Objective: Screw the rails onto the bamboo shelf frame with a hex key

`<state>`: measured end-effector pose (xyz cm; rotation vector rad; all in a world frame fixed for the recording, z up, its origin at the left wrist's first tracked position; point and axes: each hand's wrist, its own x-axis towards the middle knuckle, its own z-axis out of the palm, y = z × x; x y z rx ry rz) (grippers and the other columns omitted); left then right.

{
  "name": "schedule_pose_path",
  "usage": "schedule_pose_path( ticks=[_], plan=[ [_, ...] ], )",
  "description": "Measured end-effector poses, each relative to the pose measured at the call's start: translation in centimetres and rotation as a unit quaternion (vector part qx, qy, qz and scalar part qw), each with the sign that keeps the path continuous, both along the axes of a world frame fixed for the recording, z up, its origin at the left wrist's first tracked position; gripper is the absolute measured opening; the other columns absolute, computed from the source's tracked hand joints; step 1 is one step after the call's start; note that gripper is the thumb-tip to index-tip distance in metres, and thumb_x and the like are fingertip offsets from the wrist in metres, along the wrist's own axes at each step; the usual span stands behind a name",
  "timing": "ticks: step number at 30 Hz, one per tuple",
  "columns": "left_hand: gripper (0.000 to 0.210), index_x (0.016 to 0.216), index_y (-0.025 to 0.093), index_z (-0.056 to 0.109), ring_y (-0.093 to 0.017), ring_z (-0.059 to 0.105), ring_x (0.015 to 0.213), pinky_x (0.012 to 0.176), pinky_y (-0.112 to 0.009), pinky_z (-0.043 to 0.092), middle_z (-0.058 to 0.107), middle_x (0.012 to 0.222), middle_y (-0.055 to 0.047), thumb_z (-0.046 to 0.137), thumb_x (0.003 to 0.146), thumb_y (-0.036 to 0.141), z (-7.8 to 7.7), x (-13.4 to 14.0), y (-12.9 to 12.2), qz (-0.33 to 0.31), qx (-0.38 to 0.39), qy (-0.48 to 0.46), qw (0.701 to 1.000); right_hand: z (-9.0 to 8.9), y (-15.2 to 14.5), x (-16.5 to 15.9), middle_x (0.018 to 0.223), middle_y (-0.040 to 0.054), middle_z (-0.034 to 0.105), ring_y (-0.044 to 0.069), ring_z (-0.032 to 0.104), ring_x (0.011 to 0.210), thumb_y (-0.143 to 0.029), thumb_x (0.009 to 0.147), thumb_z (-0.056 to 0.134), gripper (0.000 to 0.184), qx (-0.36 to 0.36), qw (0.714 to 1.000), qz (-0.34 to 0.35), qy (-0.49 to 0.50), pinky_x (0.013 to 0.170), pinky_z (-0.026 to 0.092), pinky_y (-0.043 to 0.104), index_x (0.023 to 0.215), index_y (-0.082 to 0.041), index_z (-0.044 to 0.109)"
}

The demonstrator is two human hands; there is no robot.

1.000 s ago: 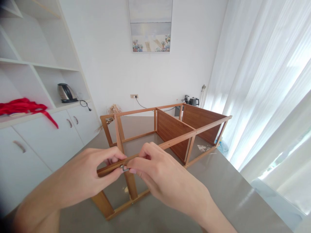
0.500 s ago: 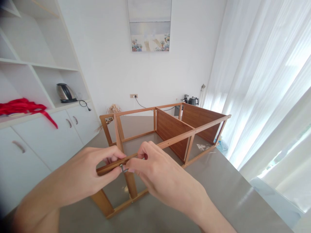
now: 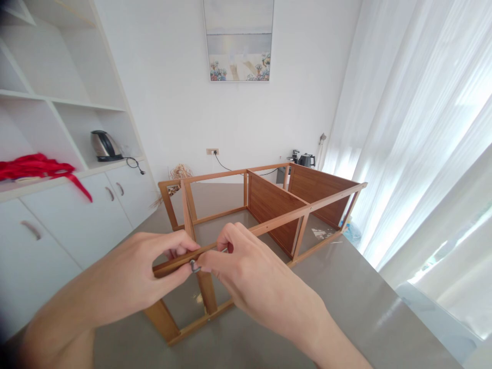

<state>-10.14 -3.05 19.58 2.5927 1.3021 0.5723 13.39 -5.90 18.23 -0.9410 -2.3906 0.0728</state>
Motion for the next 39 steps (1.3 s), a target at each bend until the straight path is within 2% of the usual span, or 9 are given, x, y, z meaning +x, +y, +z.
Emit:
schedule_pose_path(
  ticks=[9, 12, 16, 23, 29, 39],
  plan=[
    [0.014, 0.092, 0.031, 0.066, -0.012, 0.059, 0.061, 0.058, -0.023, 0.043, 0.069, 0.075, 0.006, 0.053, 0.093, 0.034, -0.06, 0.05, 0.06, 0.004, -0.006, 0.003, 1.000, -0.01, -0.37, -0.20, 0.091, 0.0028, 0.048, 0.014, 0.047, 0.080, -0.007, 0.101, 0.049, 0.026, 0.022, 1.000, 0.000, 0.008, 0.066, 0.043, 0.024, 0.106, -0.021, 0.069],
    [0.014, 0.092, 0.030, 0.066, -0.012, 0.059, 0.062, 0.060, -0.023, 0.044, 0.070, 0.075, 0.006, 0.053, 0.093, 0.034, -0.02, 0.04, 0.09, -0.002, -0.003, 0.001, 1.000, -0.11, -0.32, -0.26, 0.093, 0.0036, 0.050, 0.014, 0.050, 0.083, -0.011, 0.102, 0.049, 0.022, 0.009, 1.000, 0.010, 0.018, 0.070, 0.046, 0.025, 0.108, -0.020, 0.068],
    [0.014, 0.093, 0.029, 0.066, -0.013, 0.059, 0.061, 0.060, -0.023, 0.044, 0.070, 0.076, 0.005, 0.052, 0.094, 0.033, -0.03, -0.02, 0.15, -0.006, -0.002, -0.002, 1.000, -0.18, -0.15, -0.17, 0.095, 0.0042, 0.051, 0.014, 0.052, 0.083, -0.012, 0.104, 0.045, 0.027, -0.008, 0.999, 0.023, 0.028, 0.069, 0.047, 0.024, 0.114, -0.023, 0.068],
    [0.014, 0.092, 0.028, 0.068, -0.013, 0.061, 0.061, 0.060, -0.023, 0.046, 0.072, 0.076, 0.003, 0.054, 0.093, 0.033, -0.01, 0.12, 0.07, -0.010, 0.007, -0.010, 1.000, -0.15, 0.22, -0.02, 0.099, 0.0057, 0.053, 0.014, 0.055, 0.085, -0.020, 0.106, 0.045, 0.025, -0.010, 0.999, 0.024, 0.048, 0.072, 0.050, 0.025, 0.111, -0.023, 0.069],
    [0.015, 0.093, 0.029, 0.068, -0.013, 0.061, 0.062, 0.060, -0.023, 0.046, 0.072, 0.077, 0.004, 0.054, 0.094, 0.036, -0.17, 0.09, 0.05, 0.000, 0.003, -0.006, 1.000, -0.26, 0.28, -0.23, 0.103, 0.0070, 0.054, 0.015, 0.055, 0.088, -0.020, 0.105, 0.045, 0.025, -0.007, 0.998, 0.030, 0.061, 0.074, 0.050, 0.025, 0.114, -0.023, 0.069],
    [0.015, 0.094, 0.029, 0.069, -0.013, 0.062, 0.061, 0.059, -0.022, 0.047, 0.073, 0.075, 0.003, 0.055, 0.092, 0.033, 0.14, 0.15, 0.13, -0.011, 0.024, -0.005, 1.000, -0.02, 0.49, 0.29, 0.103, 0.0056, 0.062, 0.014, 0.060, 0.089, -0.021, 0.105, 0.050, 0.017, -0.034, 0.997, 0.035, 0.055, 0.078, 0.050, 0.026, 0.106, -0.020, 0.067]
  ],
)
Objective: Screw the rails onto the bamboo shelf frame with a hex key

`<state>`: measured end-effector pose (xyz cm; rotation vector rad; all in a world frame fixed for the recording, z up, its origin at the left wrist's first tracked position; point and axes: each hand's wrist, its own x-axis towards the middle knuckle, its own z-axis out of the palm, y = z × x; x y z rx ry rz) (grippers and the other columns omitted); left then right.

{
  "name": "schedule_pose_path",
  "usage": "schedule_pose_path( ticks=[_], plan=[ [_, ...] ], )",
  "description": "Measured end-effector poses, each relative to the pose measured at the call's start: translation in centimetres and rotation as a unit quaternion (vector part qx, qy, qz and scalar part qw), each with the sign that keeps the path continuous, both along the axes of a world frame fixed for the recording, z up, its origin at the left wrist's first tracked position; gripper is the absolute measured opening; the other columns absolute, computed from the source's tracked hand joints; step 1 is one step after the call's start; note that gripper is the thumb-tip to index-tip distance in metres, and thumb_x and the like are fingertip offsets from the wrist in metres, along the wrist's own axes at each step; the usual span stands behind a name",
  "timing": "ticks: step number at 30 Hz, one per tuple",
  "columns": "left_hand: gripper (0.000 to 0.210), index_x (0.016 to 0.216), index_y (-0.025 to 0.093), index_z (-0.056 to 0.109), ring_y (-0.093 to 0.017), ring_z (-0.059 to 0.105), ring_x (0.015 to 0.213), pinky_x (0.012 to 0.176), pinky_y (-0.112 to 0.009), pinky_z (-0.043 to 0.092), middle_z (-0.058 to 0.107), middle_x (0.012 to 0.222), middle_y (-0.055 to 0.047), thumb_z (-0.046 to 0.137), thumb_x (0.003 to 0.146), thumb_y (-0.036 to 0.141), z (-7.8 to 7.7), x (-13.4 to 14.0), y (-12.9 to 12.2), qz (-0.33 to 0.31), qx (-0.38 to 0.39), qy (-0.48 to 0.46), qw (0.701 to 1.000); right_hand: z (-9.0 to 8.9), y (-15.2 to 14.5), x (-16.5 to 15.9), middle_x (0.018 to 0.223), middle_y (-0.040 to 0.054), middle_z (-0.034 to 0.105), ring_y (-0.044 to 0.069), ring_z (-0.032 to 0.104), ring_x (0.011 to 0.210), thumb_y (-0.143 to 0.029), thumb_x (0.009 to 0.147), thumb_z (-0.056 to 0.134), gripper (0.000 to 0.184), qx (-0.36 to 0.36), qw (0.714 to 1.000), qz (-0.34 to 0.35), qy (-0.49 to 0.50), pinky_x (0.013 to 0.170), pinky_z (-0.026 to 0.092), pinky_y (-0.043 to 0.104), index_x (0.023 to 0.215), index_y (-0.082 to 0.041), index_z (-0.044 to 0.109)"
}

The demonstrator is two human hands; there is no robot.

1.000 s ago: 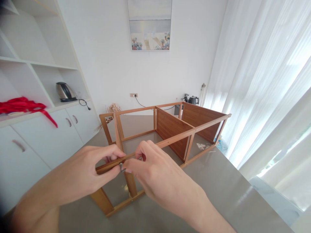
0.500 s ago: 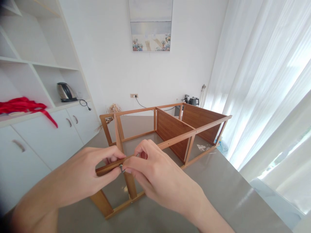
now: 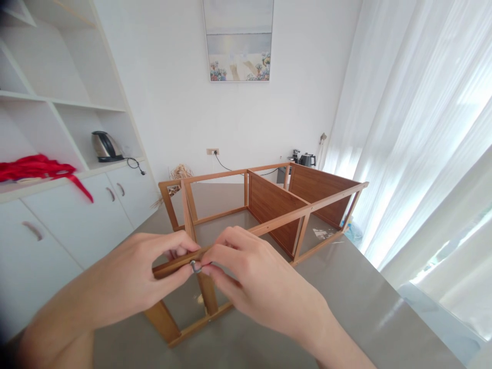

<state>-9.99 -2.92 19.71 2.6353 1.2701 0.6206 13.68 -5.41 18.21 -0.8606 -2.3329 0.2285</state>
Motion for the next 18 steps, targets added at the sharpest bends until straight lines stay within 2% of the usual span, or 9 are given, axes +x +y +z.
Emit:
schedule_pose_path(
  ticks=[7, 12, 18],
  plan=[
    [0.014, 0.092, 0.028, 0.070, -0.013, 0.062, 0.059, 0.055, -0.021, 0.045, 0.073, 0.074, 0.004, 0.056, 0.089, 0.030, 0.1, -0.1, -0.1, -0.007, 0.004, -0.016, 1.000, -0.5, 0.1, -0.5, 0.084, -0.0007, 0.068, 0.013, 0.060, 0.076, -0.020, 0.102, 0.056, 0.012, -0.008, 1.000, 0.004, -0.023, 0.073, 0.043, 0.025, 0.096, -0.021, 0.067],
    [0.014, 0.091, 0.028, 0.069, -0.012, 0.064, 0.063, 0.059, -0.020, 0.046, 0.074, 0.079, 0.005, 0.055, 0.089, 0.026, -0.1, -0.1, 0.0, 0.004, -0.014, -0.001, 1.000, -0.8, -0.1, -1.0, 0.065, -0.0061, 0.054, 0.010, 0.043, 0.055, -0.020, 0.098, 0.060, 0.012, -0.060, 0.998, -0.014, -0.034, 0.055, 0.032, 0.023, 0.086, -0.022, 0.060],
    [0.013, 0.092, 0.030, 0.070, -0.012, 0.064, 0.063, 0.059, -0.020, 0.047, 0.074, 0.079, 0.006, 0.058, 0.087, 0.026, 0.0, 0.0, -0.1, 0.003, -0.003, -0.010, 1.000, -0.8, -0.2, -1.0, 0.065, -0.0065, 0.052, 0.010, 0.040, 0.055, -0.021, 0.098, 0.058, 0.012, -0.072, 0.997, -0.014, -0.038, 0.056, 0.032, 0.022, 0.086, -0.024, 0.057]
  ],
)
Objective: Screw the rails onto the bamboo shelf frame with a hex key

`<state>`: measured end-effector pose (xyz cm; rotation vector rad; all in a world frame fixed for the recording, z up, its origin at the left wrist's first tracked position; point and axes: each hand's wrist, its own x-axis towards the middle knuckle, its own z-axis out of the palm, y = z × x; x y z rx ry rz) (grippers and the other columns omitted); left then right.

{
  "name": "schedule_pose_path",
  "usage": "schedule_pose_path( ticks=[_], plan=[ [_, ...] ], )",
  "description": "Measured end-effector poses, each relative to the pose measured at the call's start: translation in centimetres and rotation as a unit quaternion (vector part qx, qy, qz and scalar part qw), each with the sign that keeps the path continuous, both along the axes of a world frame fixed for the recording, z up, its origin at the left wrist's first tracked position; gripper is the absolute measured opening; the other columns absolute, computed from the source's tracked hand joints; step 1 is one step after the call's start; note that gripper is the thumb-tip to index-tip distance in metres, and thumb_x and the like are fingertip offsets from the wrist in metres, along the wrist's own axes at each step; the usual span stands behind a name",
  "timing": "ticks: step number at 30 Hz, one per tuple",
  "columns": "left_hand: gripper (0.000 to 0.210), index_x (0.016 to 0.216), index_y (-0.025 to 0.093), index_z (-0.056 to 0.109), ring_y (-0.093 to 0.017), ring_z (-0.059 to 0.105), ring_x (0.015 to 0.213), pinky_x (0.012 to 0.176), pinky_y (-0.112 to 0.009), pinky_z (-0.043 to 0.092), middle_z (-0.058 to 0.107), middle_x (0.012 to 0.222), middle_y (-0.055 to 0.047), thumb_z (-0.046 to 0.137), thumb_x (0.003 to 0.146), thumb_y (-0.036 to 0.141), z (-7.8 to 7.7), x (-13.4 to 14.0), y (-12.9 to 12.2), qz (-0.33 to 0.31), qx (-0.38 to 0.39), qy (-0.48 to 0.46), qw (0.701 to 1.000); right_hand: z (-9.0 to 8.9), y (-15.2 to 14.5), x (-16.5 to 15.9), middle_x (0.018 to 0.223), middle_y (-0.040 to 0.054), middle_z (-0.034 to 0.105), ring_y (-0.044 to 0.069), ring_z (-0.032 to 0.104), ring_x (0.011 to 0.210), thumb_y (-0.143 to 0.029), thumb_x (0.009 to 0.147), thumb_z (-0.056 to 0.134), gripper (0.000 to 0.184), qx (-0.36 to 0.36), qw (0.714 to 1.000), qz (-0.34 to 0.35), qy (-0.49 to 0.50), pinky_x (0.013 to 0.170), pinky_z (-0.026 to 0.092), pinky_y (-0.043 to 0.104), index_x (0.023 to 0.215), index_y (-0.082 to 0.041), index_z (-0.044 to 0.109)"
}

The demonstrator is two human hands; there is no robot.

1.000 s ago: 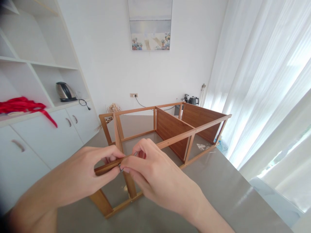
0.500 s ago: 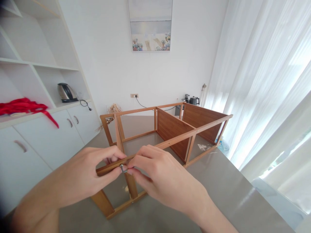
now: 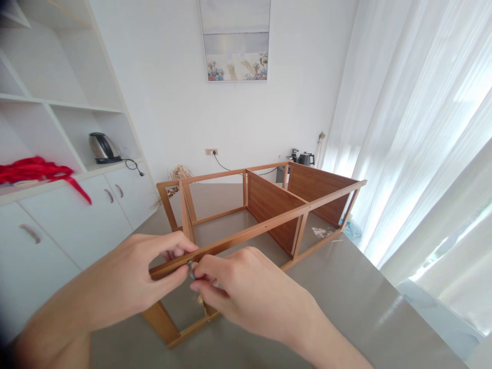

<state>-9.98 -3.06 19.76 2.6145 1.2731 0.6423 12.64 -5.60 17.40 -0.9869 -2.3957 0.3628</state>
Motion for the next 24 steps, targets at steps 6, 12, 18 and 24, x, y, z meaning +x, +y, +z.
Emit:
schedule_pose_path(
  ticks=[6, 12, 18, 24],
  plan=[
    [0.015, 0.089, 0.029, 0.071, -0.012, 0.063, 0.059, 0.057, -0.021, 0.047, 0.074, 0.075, 0.005, 0.058, 0.086, 0.024, 0.07, 0.04, -0.04, -0.010, 0.009, -0.018, 1.000, -0.03, 0.04, -0.03, 0.067, -0.0057, 0.058, 0.010, 0.044, 0.054, -0.022, 0.098, 0.058, 0.009, 0.000, 1.000, -0.006, -0.005, 0.056, 0.034, 0.022, 0.090, -0.024, 0.059],
    [0.015, 0.090, 0.029, 0.072, -0.012, 0.064, 0.061, 0.059, -0.021, 0.048, 0.074, 0.076, 0.005, 0.058, 0.085, 0.024, -0.12, 0.05, 0.13, -0.008, 0.018, -0.019, 1.000, 0.02, 0.02, -0.18, 0.073, -0.0045, 0.066, 0.010, 0.053, 0.057, -0.020, 0.099, 0.057, 0.008, -0.017, 1.000, 0.002, -0.004, 0.058, 0.037, 0.021, 0.092, -0.024, 0.059],
    [0.014, 0.093, 0.030, 0.069, -0.012, 0.065, 0.064, 0.060, -0.020, 0.047, 0.074, 0.080, 0.006, 0.058, 0.087, 0.025, -0.35, -0.07, 0.20, 0.005, -0.006, 0.000, 1.000, 0.10, 0.15, -0.31, 0.071, -0.0056, 0.063, 0.009, 0.050, 0.058, -0.022, 0.100, 0.056, 0.008, -0.022, 1.000, 0.012, -0.003, 0.059, 0.036, 0.020, 0.092, -0.024, 0.058],
    [0.011, 0.089, 0.030, 0.067, -0.011, 0.062, 0.063, 0.059, -0.020, 0.046, 0.072, 0.077, 0.007, 0.056, 0.091, 0.031, -0.22, -0.07, 0.10, 0.009, -0.034, 0.010, 0.999, -0.01, -0.34, -0.15, 0.061, -0.0087, 0.045, 0.010, 0.036, 0.052, -0.023, 0.100, 0.054, 0.007, -0.001, 0.999, 0.008, -0.038, 0.056, 0.031, 0.023, 0.094, -0.026, 0.055]
  ],
)
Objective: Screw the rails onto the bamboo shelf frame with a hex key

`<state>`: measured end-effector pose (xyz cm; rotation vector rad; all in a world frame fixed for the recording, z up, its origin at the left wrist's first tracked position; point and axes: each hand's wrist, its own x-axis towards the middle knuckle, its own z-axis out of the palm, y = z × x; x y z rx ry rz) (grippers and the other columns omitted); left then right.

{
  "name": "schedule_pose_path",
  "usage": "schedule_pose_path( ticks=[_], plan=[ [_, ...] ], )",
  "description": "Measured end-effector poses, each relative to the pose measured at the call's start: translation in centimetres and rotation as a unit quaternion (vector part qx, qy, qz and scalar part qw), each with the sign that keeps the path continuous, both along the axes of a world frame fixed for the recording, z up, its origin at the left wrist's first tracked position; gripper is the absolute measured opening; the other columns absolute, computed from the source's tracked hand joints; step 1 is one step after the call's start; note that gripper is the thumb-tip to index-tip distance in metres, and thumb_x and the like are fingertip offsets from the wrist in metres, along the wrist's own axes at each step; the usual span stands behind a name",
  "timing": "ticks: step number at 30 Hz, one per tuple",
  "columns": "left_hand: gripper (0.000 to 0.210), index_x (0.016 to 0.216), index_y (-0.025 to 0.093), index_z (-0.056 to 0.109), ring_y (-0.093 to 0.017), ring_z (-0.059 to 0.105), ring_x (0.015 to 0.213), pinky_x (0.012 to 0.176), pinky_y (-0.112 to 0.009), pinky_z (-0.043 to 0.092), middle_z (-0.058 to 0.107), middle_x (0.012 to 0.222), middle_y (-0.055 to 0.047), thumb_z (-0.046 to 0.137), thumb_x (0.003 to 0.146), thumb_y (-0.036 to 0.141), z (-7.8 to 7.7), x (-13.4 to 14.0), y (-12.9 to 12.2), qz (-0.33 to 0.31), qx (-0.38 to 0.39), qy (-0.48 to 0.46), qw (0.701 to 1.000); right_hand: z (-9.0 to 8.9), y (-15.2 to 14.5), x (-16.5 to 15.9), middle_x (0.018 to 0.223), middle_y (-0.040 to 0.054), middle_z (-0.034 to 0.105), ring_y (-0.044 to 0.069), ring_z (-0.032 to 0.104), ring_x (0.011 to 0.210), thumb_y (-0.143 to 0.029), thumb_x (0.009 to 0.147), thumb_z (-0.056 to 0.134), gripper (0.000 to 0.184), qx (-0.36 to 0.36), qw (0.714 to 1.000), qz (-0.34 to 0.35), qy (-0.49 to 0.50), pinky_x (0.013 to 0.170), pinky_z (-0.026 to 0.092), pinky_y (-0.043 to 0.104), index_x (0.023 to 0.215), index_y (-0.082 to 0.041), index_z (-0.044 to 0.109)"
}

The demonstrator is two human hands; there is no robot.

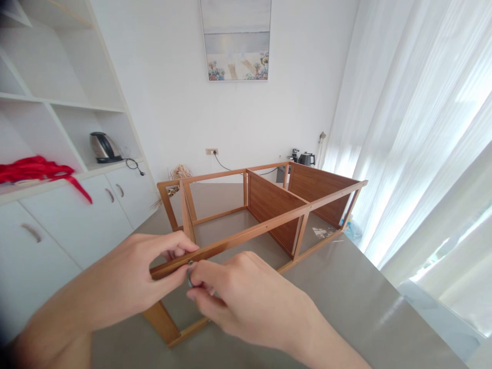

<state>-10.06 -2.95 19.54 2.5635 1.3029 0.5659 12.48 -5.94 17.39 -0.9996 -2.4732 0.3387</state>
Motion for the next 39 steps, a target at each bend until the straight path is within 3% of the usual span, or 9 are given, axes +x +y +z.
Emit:
schedule_pose_path(
  ticks=[5, 10, 18, 23, 28, 39],
  plan=[
    [0.014, 0.091, 0.029, 0.068, -0.013, 0.063, 0.063, 0.060, -0.021, 0.047, 0.072, 0.076, 0.005, 0.055, 0.091, 0.031, 0.2, 0.1, 0.0, -0.013, 0.020, -0.005, 1.000, 0.3, 0.1, 0.7, 0.075, -0.0038, 0.055, 0.012, 0.045, 0.064, -0.024, 0.106, 0.046, 0.016, 0.069, 0.998, 0.009, -0.011, 0.065, 0.035, 0.025, 0.093, -0.024, 0.055],
    [0.014, 0.091, 0.028, 0.070, -0.013, 0.062, 0.061, 0.060, -0.021, 0.048, 0.073, 0.074, 0.004, 0.056, 0.089, 0.029, 0.2, 0.0, 0.0, -0.022, 0.046, -0.020, 0.998, 0.4, 0.2, 0.6, 0.073, -0.0033, 0.053, 0.013, 0.046, 0.064, -0.021, 0.106, 0.046, 0.025, 0.097, 0.995, 0.014, -0.027, 0.066, 0.035, 0.026, 0.082, -0.021, 0.050],
    [0.015, 0.090, 0.028, 0.070, -0.013, 0.062, 0.059, 0.059, -0.021, 0.048, 0.072, 0.073, 0.004, 0.056, 0.088, 0.028, 0.3, 0.2, -0.1, -0.027, 0.038, -0.027, 0.999, 0.8, -0.1, 0.3, 0.072, -0.0032, 0.054, 0.012, 0.048, 0.063, -0.018, 0.106, 0.047, 0.025, 0.137, 0.989, 0.008, -0.047, 0.066, 0.039, 0.027, 0.083, -0.020, 0.055],
    [0.014, 0.090, 0.028, 0.070, -0.013, 0.062, 0.061, 0.059, -0.022, 0.047, 0.071, 0.072, 0.004, 0.056, 0.089, 0.029, 0.3, 0.1, -0.2, -0.022, 0.046, -0.030, 0.998, 0.6, -0.5, 0.2, 0.079, -0.0022, 0.058, 0.014, 0.050, 0.066, -0.006, 0.098, 0.054, 0.015, 0.178, 0.981, -0.011, -0.071, 0.065, 0.038, 0.028, 0.092, -0.019, 0.058],
    [0.014, 0.091, 0.029, 0.068, -0.013, 0.061, 0.065, 0.060, -0.023, 0.044, 0.070, 0.075, 0.005, 0.054, 0.092, 0.032, 0.1, 0.0, -0.2, -0.006, 0.022, 0.003, 1.000, 0.3, -1.0, 0.0, 0.087, 0.0001, 0.060, 0.016, 0.051, 0.072, 0.006, 0.088, 0.052, 0.031, 0.200, 0.975, -0.043, -0.087, 0.064, 0.037, 0.029, 0.103, -0.020, 0.062],
    [0.013, 0.090, 0.028, 0.070, -0.013, 0.061, 0.059, 0.058, -0.022, 0.046, 0.070, 0.070, 0.004, 0.057, 0.088, 0.029, 0.2, 0.1, -0.2, -0.015, 0.050, -0.029, 0.998, 0.3, -1.6, -0.3, 0.088, 0.0054, 0.060, 0.018, 0.054, 0.076, -0.002, 0.095, 0.046, 0.024, 0.283, 0.954, -0.066, -0.068, 0.066, 0.042, 0.031, 0.100, -0.016, 0.064]
  ],
)
